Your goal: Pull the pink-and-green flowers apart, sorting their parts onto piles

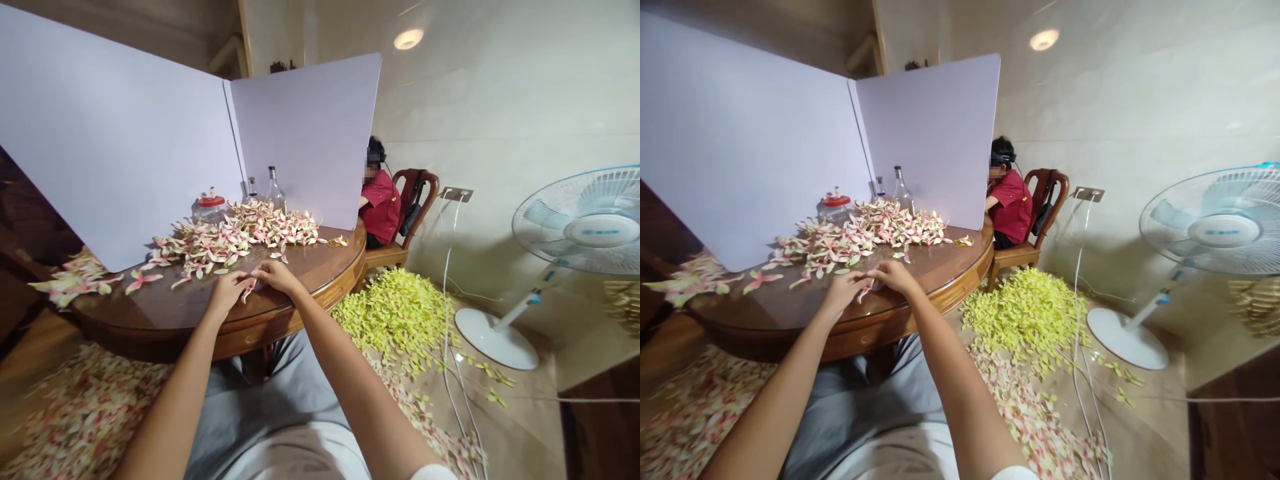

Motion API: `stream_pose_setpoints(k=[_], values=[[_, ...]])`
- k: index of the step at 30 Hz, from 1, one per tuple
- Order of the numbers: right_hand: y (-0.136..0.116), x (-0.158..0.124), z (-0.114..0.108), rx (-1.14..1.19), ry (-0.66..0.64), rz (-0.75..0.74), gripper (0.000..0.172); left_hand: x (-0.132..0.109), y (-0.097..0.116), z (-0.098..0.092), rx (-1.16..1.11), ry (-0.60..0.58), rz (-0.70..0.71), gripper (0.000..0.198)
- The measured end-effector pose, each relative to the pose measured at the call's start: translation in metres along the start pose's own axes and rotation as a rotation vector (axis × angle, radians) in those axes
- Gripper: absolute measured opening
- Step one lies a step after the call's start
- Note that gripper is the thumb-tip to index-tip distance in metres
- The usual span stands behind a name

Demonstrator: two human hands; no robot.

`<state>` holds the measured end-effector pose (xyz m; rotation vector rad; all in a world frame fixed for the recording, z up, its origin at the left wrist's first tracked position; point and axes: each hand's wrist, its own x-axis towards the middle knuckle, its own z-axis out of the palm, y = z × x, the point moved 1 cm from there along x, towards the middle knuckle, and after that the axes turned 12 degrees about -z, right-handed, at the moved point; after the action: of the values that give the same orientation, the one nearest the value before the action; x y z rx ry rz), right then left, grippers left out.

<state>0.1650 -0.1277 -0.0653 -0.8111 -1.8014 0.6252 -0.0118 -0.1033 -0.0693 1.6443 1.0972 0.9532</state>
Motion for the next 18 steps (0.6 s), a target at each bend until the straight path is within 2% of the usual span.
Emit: stream_pose_setpoints(k=[18], values=[[0.0020, 0.0001, -0.0003, 0.007, 0.002, 0.015, 0.038, -0.0013, 0.0019, 0.0012, -0.021, -0.015, -0.014, 0.033]])
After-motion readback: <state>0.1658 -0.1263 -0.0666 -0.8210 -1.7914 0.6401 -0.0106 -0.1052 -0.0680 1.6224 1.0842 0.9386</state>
